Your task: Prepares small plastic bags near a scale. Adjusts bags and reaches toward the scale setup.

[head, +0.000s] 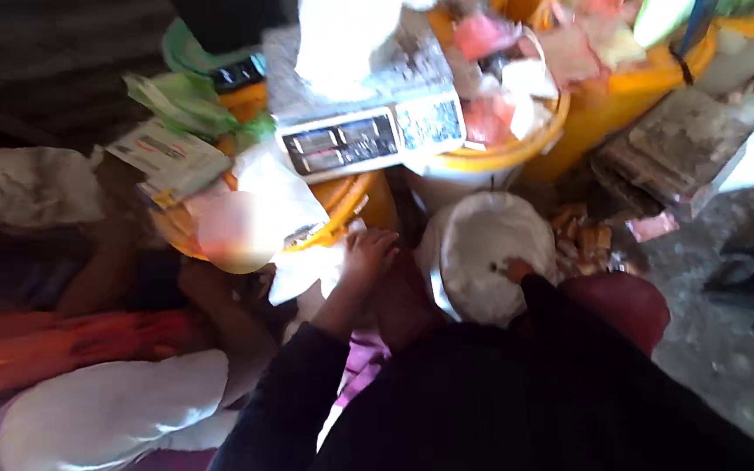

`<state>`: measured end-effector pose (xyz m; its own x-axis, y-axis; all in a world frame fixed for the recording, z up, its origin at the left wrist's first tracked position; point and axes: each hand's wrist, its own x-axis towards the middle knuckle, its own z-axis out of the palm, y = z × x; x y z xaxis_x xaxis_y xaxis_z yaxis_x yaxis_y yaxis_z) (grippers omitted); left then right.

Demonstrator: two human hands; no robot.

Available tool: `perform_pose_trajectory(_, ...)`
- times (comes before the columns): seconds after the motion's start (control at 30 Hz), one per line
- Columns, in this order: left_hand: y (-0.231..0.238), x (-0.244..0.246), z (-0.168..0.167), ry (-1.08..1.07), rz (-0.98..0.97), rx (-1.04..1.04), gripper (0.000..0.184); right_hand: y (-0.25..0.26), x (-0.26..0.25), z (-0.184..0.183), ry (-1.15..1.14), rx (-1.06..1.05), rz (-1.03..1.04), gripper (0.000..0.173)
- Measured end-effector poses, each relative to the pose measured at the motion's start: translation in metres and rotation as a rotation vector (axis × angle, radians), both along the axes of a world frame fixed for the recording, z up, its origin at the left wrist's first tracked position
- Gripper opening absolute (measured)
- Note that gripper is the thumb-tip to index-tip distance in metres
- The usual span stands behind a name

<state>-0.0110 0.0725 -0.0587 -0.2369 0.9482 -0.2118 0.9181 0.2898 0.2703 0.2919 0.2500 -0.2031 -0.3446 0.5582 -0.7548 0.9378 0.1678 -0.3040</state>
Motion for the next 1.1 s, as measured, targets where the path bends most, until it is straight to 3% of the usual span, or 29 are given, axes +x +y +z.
perform_pose_trajectory(0.17, -0.011, -0.003, -0.027, 0.066, -0.05, 0.206, 0.027, -0.003, -0.003, -0.046, 0.0, 0.098, -0.152, 0.05)
perform_pose_trajectory(0.4, -0.014, -0.003, -0.034, -0.019, 0.005, 0.483, 0.024, -0.037, -0.018, -0.069, -0.004, 0.071, 0.115, 0.056)
perform_pose_trajectory(0.57, -0.014, -0.007, -0.022, -0.132, 0.01, 0.421, 0.026, -0.026, -0.036, -0.083, -0.134, 0.214, 0.306, 0.058)
perform_pose_trajectory(0.7, -0.013, -0.012, -0.016, -0.138, -0.027, 0.38, 0.026, -0.036, -0.057, -0.065, -0.241, 0.153, 0.372, 0.069)
perform_pose_trajectory(0.9, -0.011, -0.013, -0.023, -0.097, -0.041, 0.439, 0.023, -0.033, -0.062, -0.082, -0.353, 0.151, 0.33, 0.056)
perform_pose_trajectory(1.1, -0.008, -0.011, -0.019, -0.095, -0.045, 0.406, 0.024, -0.025, -0.05, -0.087, -0.275, 0.04, 0.306, 0.08)
